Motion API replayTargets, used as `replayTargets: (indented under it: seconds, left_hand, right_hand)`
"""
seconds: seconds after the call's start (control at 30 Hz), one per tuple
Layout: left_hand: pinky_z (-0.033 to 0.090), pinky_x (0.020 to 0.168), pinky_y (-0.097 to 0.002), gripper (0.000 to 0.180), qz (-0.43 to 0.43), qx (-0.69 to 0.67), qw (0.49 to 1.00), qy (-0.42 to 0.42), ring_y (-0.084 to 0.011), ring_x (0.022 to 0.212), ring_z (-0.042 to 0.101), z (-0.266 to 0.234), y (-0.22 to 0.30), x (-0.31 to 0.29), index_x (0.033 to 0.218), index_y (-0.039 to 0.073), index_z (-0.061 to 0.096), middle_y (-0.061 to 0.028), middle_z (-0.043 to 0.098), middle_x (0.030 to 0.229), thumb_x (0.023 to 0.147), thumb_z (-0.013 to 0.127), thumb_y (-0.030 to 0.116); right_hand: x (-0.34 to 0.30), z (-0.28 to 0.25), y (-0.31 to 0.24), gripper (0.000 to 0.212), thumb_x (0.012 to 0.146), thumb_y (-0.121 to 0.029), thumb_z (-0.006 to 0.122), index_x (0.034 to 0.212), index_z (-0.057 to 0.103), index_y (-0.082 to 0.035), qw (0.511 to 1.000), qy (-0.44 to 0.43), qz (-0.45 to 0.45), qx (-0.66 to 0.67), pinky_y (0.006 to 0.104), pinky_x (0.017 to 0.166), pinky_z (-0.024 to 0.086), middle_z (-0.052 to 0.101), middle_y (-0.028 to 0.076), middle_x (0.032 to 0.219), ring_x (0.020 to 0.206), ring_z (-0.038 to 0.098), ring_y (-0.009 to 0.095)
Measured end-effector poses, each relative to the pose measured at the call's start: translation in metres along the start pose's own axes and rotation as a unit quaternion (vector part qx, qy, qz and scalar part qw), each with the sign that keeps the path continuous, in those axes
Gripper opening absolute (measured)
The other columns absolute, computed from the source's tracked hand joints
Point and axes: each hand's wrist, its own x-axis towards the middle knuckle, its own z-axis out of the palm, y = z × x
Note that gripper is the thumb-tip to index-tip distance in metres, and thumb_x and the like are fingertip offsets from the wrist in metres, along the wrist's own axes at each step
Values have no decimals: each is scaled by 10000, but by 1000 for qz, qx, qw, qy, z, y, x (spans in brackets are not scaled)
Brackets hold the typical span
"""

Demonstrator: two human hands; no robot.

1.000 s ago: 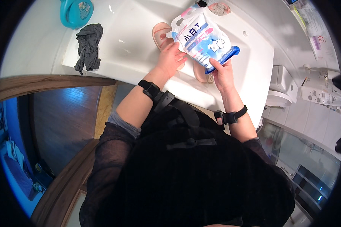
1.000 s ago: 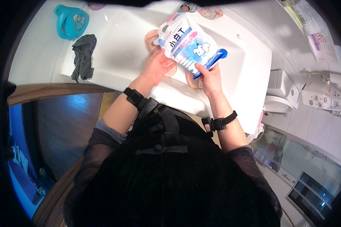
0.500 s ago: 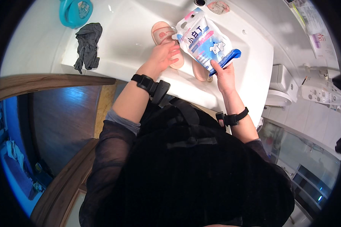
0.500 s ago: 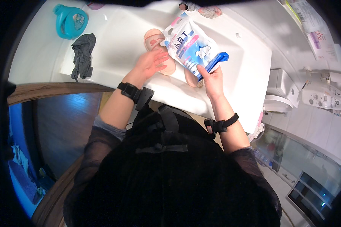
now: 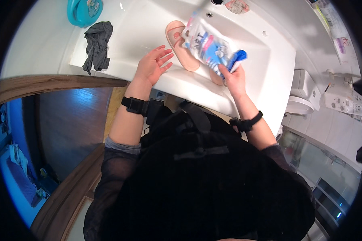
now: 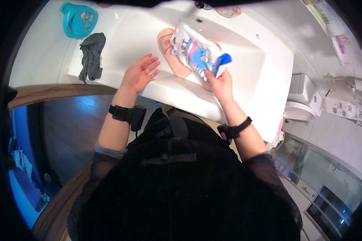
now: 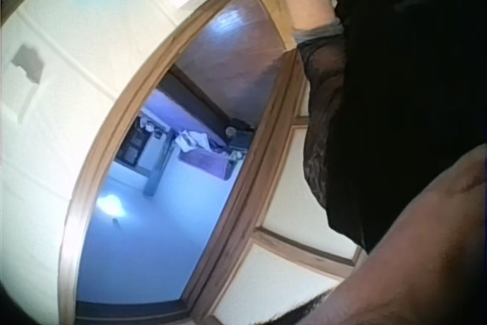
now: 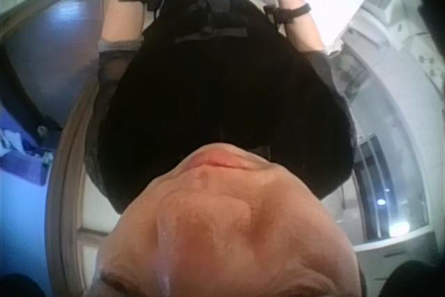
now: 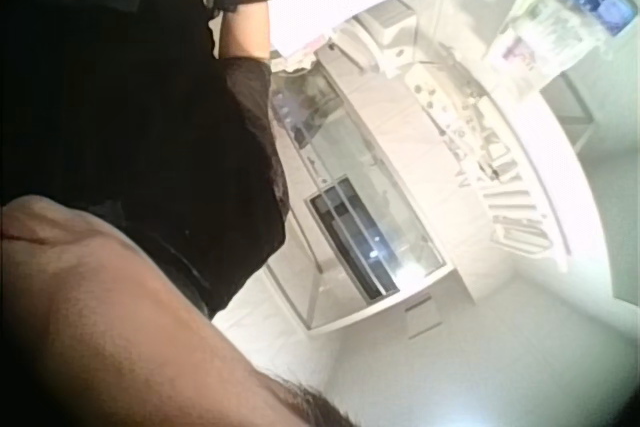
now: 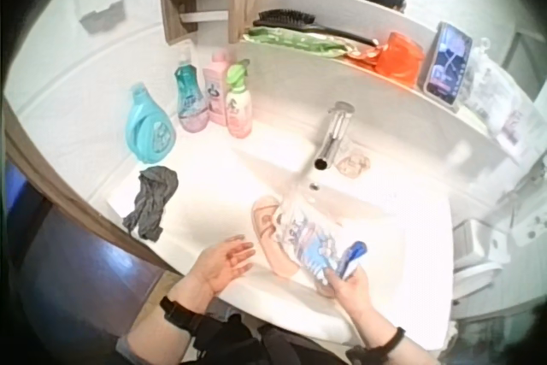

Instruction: The person scrubs a pair of pink slippers with a brush under running water in a bathroom sink. They rinse the slippers, apply a cleaning agent from a pouch, and continue scrubbing both slippers before rinsing again.

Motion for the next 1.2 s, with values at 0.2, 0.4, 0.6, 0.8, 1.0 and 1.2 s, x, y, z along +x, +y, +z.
replayTargets:
  seconds: [0.2, 0.4, 0.6, 0.8, 1.0, 1.2]
  left_hand:
    - [488, 930, -422, 409, 4, -4, 1000, -3, -256, 1139, 580, -6, 3, -1, 1334, 2, 435, -155, 584, 1214, 976, 516, 181]
    - [477, 958, -425, 343, 5, -23, 1000, 7, -272, 1160, 573, -12, 2, -2, 1266, 33, 502, -159, 584, 1234, 968, 565, 191]
    - [486, 952, -414, 332, 17, -22, 1000, 6, -271, 1167, 574, -5, 4, -5, 1269, 33, 505, -162, 575, 1247, 974, 552, 179]
    - [498, 921, -403, 358, 32, -25, 999, -7, -261, 1120, 582, 1, 8, -9, 1311, 10, 458, -157, 572, 1223, 989, 495, 162]
    - [478, 966, -408, 359, 36, -39, 999, -8, -266, 1179, 563, -6, 9, -13, 1294, 26, 500, -159, 574, 1242, 969, 552, 168]
    - [474, 970, -411, 349, 45, -49, 998, -11, -266, 1179, 563, -8, 12, -14, 1284, 26, 509, -153, 577, 1241, 969, 555, 168]
  right_hand:
    - [-3, -2, -5, 337, 872, -70, 704, 1178, 592, 17, 1000, 12, -11, -2, 284, 852, 501, 679, 75, 1082, 960, 630, 142]
    - [-1, -9, -18, 344, 884, -72, 696, 1198, 588, 17, 996, 73, -37, 24, 286, 877, 497, 674, 85, 1106, 984, 629, 144]
    - [15, 1, -21, 357, 887, -63, 690, 1215, 578, 21, 995, 59, -59, 63, 284, 894, 490, 662, 92, 1149, 1007, 621, 149]
    - [38, 21, -20, 354, 870, -90, 710, 1176, 583, 33, 995, 53, -80, 22, 299, 831, 518, 684, 97, 1074, 937, 648, 158]
    - [43, 21, -20, 395, 863, -54, 690, 1230, 564, 15, 996, 81, 1, 21, 292, 881, 485, 669, 91, 1126, 1003, 617, 159]
    - [41, 25, -18, 466, 859, -47, 684, 1289, 512, -1, 998, 24, -53, -9, 308, 915, 472, 637, 101, 1173, 1048, 596, 163]
